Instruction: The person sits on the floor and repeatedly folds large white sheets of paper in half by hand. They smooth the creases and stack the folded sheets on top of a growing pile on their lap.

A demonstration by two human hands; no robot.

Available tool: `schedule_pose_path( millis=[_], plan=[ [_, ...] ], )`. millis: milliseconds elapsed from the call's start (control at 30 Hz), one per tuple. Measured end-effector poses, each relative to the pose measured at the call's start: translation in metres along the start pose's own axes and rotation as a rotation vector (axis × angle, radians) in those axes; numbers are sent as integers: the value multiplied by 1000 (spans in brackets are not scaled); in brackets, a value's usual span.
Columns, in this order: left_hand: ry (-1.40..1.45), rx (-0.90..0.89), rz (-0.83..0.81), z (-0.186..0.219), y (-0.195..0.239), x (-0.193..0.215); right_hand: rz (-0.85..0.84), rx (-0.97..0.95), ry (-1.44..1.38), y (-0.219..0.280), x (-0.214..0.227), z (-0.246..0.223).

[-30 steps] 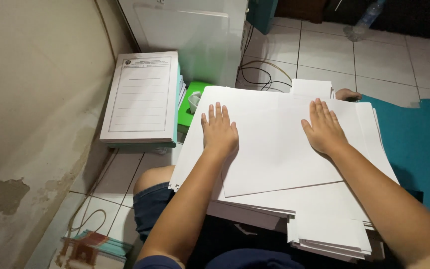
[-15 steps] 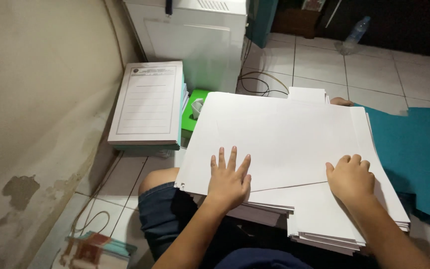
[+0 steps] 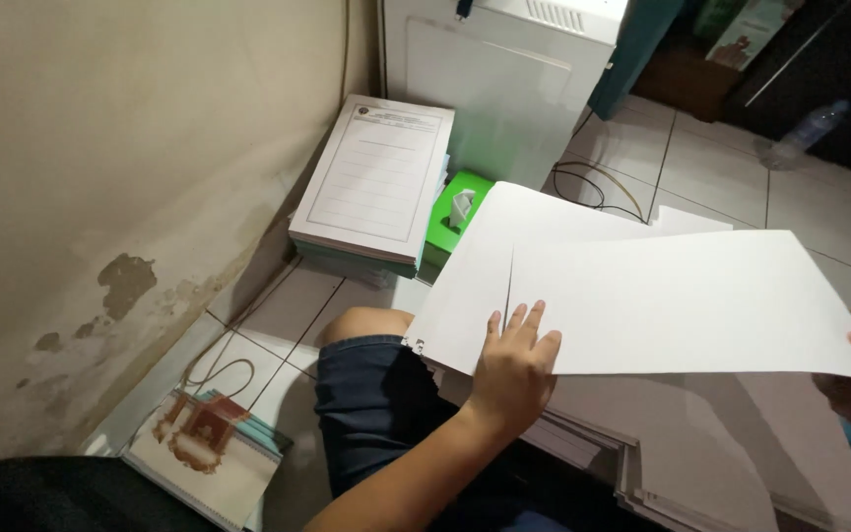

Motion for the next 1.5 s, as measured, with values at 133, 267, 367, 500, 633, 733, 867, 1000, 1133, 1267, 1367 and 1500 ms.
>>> schedule_pose_path(
  millis=[133,267,367,500,633,733,867,1000,1133,1267,1367,1500],
  plan=[
    [177,-83,543,-6,-3,49,-304,-47,-697,-62,41,75],
    [346,175,523,-43,-9,74,65,373,-102,48,-185,-193],
    [810,406,218,-86,-15,87,127,47,-53,32,-276,-226],
    [919,661,253,-142,-30,124,-103,114,-311,12,-380,-287],
    [937,802,384,-209,-44,136,-106,149,-450,-49,-449,-298],
    [505,602,601,-269,-50,125,-87,233,-451,-119,-498,-263],
    [-1,476,478,-365,-53,83,-8,218,-261,-151,-562,-249],
    [-67,548,206,-407,-43,68,70,90,-37,-183,-591,-216],
    [-79,565,38,-417,-36,66,10,29,66,-164,-596,-245],
    [-54,514,103,-442,-27,57,-68,116,323,-195,-600,-206],
    [-1,474,170,-456,-22,49,-268,136,434,-188,-613,-199],
    [130,559,133,-448,-23,55,-313,120,510,-176,-624,-211]
  ],
)
Point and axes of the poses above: each hand's wrist, its own y-axis away from the middle knuckle, its own x-axis out of the back of the hand, z = x × y, the point moved 3 cm from there along -y, towards the middle knuckle, and after that the axes turned 3 degrees about x, right-handed, at the moved point
